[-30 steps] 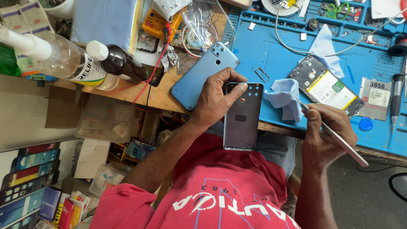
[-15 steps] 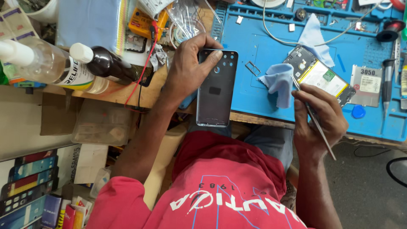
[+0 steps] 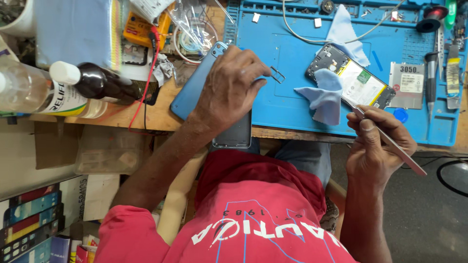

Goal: The person cleans the back of a smartphone with a cloth and tweezers, then uses a screwdriver to remove screws from a disassembled phone on a cluttered workbench. The person handles multiple phone parts and tools throughout the process.

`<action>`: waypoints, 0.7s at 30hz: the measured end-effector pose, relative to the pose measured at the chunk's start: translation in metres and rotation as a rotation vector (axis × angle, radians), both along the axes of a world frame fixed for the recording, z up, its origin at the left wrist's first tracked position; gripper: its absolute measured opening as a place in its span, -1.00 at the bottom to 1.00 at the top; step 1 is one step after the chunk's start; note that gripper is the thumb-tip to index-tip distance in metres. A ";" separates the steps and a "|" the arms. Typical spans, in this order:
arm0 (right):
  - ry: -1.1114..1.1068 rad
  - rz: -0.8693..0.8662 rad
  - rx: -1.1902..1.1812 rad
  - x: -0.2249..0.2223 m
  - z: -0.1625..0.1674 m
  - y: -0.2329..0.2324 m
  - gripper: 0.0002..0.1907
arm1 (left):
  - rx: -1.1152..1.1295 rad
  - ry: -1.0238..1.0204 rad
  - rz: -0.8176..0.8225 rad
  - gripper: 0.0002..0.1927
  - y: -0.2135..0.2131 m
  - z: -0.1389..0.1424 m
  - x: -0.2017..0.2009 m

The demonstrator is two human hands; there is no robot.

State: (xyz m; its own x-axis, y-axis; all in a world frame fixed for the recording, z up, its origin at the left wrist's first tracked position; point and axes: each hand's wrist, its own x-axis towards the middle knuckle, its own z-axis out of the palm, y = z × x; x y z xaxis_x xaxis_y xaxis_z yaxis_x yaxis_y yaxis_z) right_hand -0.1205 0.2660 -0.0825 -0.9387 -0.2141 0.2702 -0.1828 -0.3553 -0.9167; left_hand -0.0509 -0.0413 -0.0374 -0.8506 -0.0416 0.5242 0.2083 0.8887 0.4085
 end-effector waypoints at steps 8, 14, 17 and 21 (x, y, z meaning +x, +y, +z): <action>-0.037 -0.040 0.032 0.003 -0.004 0.015 -0.90 | -0.017 -0.164 -0.136 -0.83 0.020 -0.003 -0.023; 0.016 0.012 0.059 0.005 -0.004 0.015 -0.94 | -0.039 -0.351 -0.248 -0.82 0.060 -0.013 -0.066; 0.044 0.025 0.046 0.002 -0.004 0.019 -0.95 | 0.057 -0.301 -0.306 -0.92 0.063 -0.008 -0.077; 0.050 -0.020 -0.006 -0.009 -0.004 0.027 -0.97 | 0.401 -0.226 -0.450 -0.95 0.045 0.007 -0.086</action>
